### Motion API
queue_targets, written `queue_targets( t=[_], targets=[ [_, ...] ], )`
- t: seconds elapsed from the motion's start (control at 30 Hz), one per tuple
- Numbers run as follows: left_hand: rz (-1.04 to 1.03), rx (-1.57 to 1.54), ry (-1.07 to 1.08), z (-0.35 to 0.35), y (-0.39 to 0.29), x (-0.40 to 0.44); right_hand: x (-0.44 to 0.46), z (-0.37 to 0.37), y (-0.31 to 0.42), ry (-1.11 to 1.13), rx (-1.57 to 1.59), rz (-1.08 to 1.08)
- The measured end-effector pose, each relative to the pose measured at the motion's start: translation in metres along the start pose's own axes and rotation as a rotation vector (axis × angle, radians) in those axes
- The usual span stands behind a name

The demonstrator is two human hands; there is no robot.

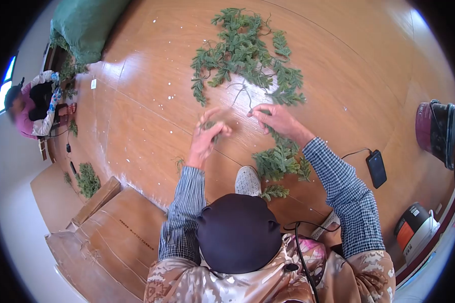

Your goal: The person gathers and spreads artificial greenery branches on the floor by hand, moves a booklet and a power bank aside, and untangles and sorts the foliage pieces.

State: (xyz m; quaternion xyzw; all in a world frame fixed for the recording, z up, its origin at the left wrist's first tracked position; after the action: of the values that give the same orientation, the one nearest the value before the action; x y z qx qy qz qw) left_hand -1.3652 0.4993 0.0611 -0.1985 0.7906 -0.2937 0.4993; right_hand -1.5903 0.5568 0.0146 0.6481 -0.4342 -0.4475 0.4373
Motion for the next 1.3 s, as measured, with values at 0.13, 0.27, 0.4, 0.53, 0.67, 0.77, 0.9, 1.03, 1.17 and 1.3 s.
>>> queue_targets(
  t=[0.13,0.27,0.4,0.53,0.67,0.77,0.9,1.03,1.17,1.3],
  targets=[
    [0.275,-0.178,0.138,-0.025,0.003,0.046,-0.010,-0.018,0.002,-0.018,-0.451,0.125],
    [0.270,-0.144,0.101,-0.039,0.005,0.068,-0.019,-0.028,-0.004,0.011,-0.799,0.314],
    [0.156,-0.176,0.105,-0.022,0.007,0.056,-0.021,-0.016,0.007,-0.074,-1.074,0.343],
    [0.056,-0.135,-0.041,-0.013,0.003,0.010,-0.002,-0.013,0.035,-0.104,-1.141,0.308],
    [0.012,-0.056,0.026,-0.009,0.010,-0.008,0.024,-0.030,0.041,0.020,-1.190,0.620],
    [-0.311,0.002,-0.143,-0.004,0.004,-0.008,0.037,-0.032,0.033,0.004,-1.414,0.512],
    [-0.472,0.086,-0.343,0.006,-0.009,-0.005,0.030,-0.059,0.074,0.050,-1.302,0.821],
    [0.006,-0.788,-0.174,-0.017,-0.029,-0.016,0.025,-0.057,0.039,0.208,-0.916,0.346],
    [0.009,-0.952,-0.038,0.014,-0.003,0.003,0.001,-0.070,0.016,0.550,-1.369,0.646],
    [-0.124,-0.988,-0.382,0.098,0.026,0.004,-0.025,-0.112,0.058,0.500,-1.249,0.227]
  ],
)
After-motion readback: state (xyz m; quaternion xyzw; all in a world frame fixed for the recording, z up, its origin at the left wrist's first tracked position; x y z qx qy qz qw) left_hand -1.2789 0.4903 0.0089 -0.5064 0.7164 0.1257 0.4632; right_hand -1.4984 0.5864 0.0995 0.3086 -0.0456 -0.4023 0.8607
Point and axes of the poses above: each hand's wrist, its own x-axis towards the middle knuckle, its own z-axis out of the back of the hand, y = z × x, the point moved 1 cm from there along x, towards the middle knuckle, and after that the axes turned 12 degrees about z, right-handed, at the moved point
